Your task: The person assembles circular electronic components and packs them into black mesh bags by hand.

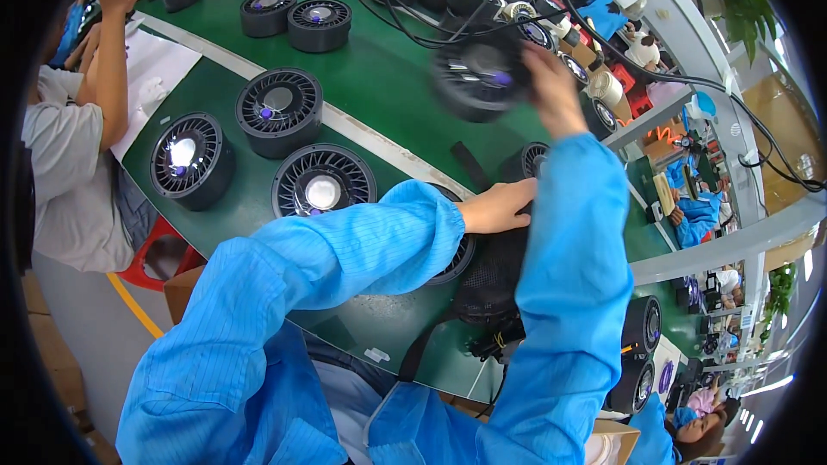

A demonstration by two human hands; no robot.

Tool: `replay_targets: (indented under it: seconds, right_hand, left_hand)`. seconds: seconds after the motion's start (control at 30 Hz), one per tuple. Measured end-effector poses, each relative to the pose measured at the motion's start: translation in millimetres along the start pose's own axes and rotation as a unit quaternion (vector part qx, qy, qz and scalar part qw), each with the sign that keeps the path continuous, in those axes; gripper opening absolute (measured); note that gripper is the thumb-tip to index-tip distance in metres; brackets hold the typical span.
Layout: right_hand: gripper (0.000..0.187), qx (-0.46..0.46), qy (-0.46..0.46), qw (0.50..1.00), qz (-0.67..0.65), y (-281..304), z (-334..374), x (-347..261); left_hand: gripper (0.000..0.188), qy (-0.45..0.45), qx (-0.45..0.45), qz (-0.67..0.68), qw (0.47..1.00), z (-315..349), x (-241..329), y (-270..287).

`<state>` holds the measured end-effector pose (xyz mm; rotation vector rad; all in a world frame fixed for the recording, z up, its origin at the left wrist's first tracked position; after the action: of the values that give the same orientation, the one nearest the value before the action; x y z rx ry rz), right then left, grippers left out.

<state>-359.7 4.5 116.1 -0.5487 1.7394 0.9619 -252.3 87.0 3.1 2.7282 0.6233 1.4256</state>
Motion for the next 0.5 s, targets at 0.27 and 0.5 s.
replay_targets:
  seconds: [0.27,0.5]
  right_hand:
    - [0.027,-0.259,0.040,0.964,0.055,-255.5,27.6,-34.1]
    - [0.036,-0.290,0.082,0.953,-0.013,-232.8,35.8,-20.4]
  left_hand:
    - [0.044,0.042,0.027,-0.006,0.999,3.0,-50.1,-2.2]
    - [0.050,0.226,0.126,0.124,0.958,11.0,-131.9,20.8]
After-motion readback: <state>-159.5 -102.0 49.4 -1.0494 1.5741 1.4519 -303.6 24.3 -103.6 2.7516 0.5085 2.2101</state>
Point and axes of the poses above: each hand's wrist, its own z-axis away from the middle knuckle, its own y-axis out of the back of the hand, x = y × z, the point moved 4 cm from there along -z, towards the middle knuckle, and after that the axes turned 10 degrees about z, right-handed, at the moved point
